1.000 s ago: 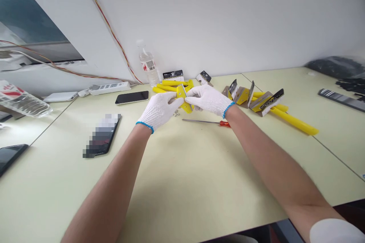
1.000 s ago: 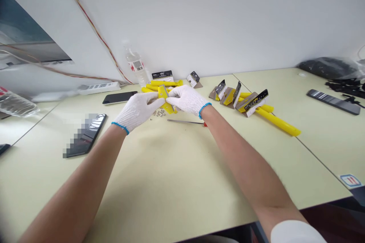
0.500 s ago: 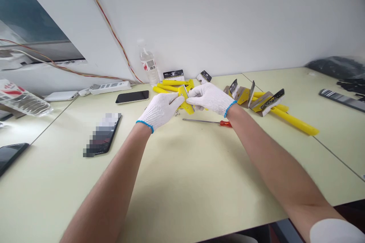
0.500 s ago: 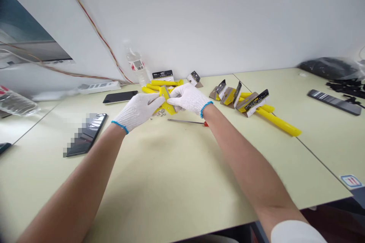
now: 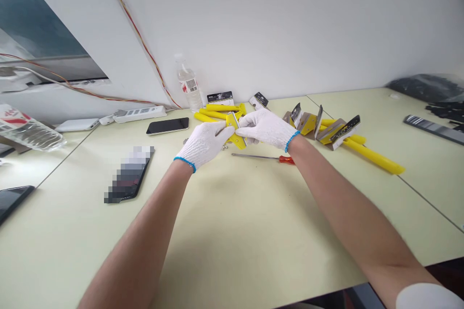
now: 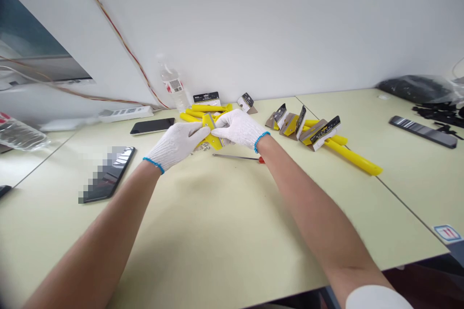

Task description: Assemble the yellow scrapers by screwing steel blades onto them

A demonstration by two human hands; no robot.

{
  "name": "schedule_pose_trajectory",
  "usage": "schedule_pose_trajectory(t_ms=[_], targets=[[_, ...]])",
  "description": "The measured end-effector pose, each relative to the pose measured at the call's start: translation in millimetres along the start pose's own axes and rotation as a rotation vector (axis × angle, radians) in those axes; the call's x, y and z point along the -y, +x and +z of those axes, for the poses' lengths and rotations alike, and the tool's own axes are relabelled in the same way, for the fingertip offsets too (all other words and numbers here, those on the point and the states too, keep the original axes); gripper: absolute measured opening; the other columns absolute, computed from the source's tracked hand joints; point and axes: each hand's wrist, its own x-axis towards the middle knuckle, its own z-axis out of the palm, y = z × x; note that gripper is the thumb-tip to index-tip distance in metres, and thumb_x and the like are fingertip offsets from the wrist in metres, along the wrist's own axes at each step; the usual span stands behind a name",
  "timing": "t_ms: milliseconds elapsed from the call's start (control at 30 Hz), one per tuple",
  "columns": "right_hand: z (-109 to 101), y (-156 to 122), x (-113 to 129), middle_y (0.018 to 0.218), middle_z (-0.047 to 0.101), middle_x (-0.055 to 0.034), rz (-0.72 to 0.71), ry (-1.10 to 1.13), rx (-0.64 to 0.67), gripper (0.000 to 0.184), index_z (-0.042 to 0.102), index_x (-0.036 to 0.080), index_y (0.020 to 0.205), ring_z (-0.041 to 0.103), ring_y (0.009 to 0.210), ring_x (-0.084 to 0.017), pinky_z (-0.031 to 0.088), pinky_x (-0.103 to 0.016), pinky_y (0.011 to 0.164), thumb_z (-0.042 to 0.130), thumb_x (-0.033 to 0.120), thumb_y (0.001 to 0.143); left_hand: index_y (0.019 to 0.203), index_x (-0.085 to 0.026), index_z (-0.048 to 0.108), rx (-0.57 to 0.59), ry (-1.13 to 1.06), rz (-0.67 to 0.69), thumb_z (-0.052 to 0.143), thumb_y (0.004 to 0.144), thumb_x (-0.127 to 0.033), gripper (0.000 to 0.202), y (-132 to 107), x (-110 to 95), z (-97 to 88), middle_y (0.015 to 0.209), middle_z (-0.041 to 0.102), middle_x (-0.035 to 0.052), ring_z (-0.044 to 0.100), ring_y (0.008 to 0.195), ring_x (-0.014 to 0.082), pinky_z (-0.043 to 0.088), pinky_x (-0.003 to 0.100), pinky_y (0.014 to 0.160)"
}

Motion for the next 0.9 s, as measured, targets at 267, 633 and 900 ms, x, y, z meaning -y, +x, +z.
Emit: schedule_pose_trajectory(t_ms=[267,633,900], targets=[[-7,-14,19,0.082,0.068,-0.0051,-0.001,-0.119,-0.065,0.024,0.073,0.004,0.094,0.062,0.069,-0.006,0.047,-0.014,0.065,0.065,0.022,0.108,0.068,-0.019,0.04,-0.032,-0.031,0.022,0.054,0.103,-0.04,0.043,1,1,-3.4,0.064,0.047,-0.0023,0.041,0.062,0.0129,0.03,0.031,0.059],[-8,-17,23,0.087,0.064,-0.0028,-0.03,-0.244,-0.053,0.028,0.069,0.006,0.104,0.062,0.075,-0.009,0.057,-0.02,0.072,0.067,0.033,0.111,0.07,-0.019,0.037,-0.026,-0.03,0.022,0.054,0.104,-0.039,0.043,0,-1,-6.3,0.065,0.043,-0.0028,0.038,0.063,0.0124,0.027,0.033,0.058],[-11,-16,21,0.107,0.068,-0.0082,-0.031,-0.266,-0.03,0.032,0.07,0.008,0.118,0.068,0.092,-0.013,0.062,-0.027,0.085,0.066,0.039,0.112,0.071,-0.019,0.036,-0.029,-0.06,0.04,0.053,0.104,-0.038,0.042,0,0,-5.2,0.067,0.044,-0.0025,0.038,0.064,0.0125,0.027,0.032,0.058]])
